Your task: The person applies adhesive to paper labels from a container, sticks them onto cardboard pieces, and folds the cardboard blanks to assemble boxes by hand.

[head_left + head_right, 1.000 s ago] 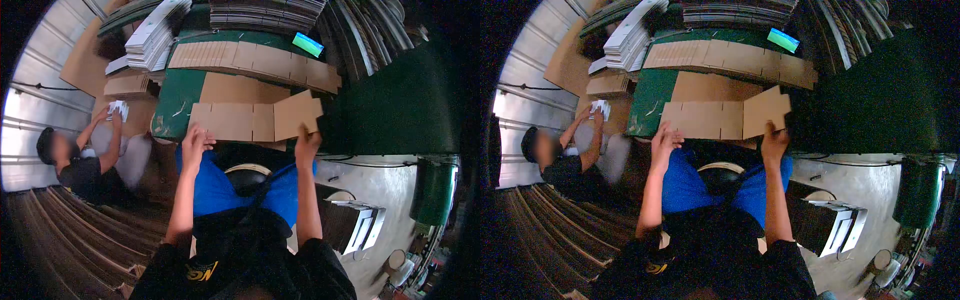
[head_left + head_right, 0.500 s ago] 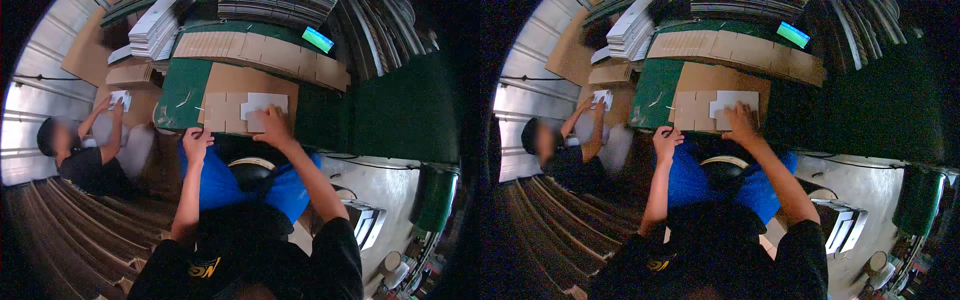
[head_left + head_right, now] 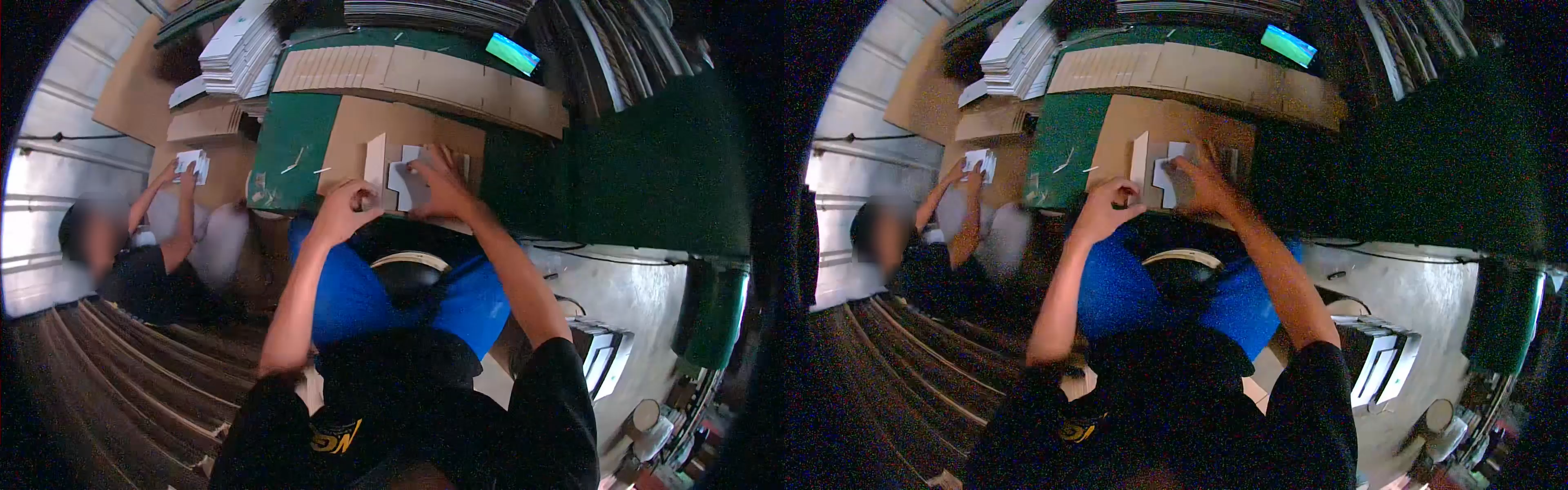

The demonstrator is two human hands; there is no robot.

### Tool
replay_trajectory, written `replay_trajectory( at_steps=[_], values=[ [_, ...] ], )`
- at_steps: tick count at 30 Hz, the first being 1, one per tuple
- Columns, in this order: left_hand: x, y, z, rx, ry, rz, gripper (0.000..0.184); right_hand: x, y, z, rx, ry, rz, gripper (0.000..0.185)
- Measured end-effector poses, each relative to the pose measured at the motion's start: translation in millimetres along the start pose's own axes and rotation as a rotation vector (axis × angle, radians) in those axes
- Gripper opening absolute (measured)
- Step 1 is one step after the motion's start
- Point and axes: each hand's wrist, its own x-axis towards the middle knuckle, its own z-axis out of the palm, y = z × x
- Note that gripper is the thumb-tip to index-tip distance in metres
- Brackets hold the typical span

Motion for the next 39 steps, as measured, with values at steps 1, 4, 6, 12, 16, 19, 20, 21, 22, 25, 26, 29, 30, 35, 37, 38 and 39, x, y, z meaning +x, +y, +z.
replay_trajectory(
  at_steps=[1,4,6,12,16,19,20,21,22,25,26,29,30,35,37,38,39],
  values=[
    [9,3,-3,-0.001,-0.012,0.007,0.041,-2,1,1,-0.002,0.005,0.013,0.085],
    [43,3,-15,0.315,-0.126,0.158,0.089,-4,4,4,-0.057,-0.041,0.065,0.088],
    [62,-3,-16,0.418,-0.113,0.293,0.098,-5,9,12,-0.026,0.006,0.067,0.089],
    [63,-1,-7,0.639,-0.187,0.298,0.113,-9,18,14,0.086,0.013,0.012,0.088],
    [63,-4,-8,0.633,-0.184,0.278,0.112,-10,22,19,0.053,0.038,0.001,0.089],
    [64,-9,-11,0.642,-0.189,0.276,0.112,-8,30,24,0.093,0.073,-0.036,0.087],
    [64,-6,-13,0.642,-0.189,0.275,0.112,-9,29,21,0.078,0.064,-0.038,0.087],
    [63,-3,-15,0.649,-0.207,0.269,0.109,-11,26,21,0.065,0.051,-0.039,0.087],
    [62,-1,-15,0.656,-0.224,0.264,0.105,-12,23,21,0.068,0.045,-0.037,0.087],
    [67,-13,-10,0.643,-0.214,0.292,0.096,-12,20,19,0.052,0.055,0.005,0.087],
    [64,-12,-8,0.639,-0.222,0.29,0.096,-14,17,16,0.018,0.066,0.001,0.088],
    [63,-9,-7,0.664,-0.186,0.322,0.09,-12,15,16,-0.029,0.06,0.008,0.091],
    [64,-8,-8,0.675,-0.208,0.306,0.089,-11,15,17,-0.042,0.044,0.016,0.093],
    [67,-22,-3,0.663,-0.219,0.308,0.09,-4,-5,3,-0.098,-0.033,0.048,0.103],
    [70,-26,-2,0.693,-0.217,0.293,0.092,-3,-4,7,-0.144,-0.075,0.093,0.106],
    [70,-28,-2,0.692,-0.224,0.289,0.092,0,0,11,-0.067,-0.069,0.07,0.107],
    [71,-30,-1,0.67,-0.211,0.307,0.092,1,3,15,0.01,-0.062,0.045,0.107]
  ],
)
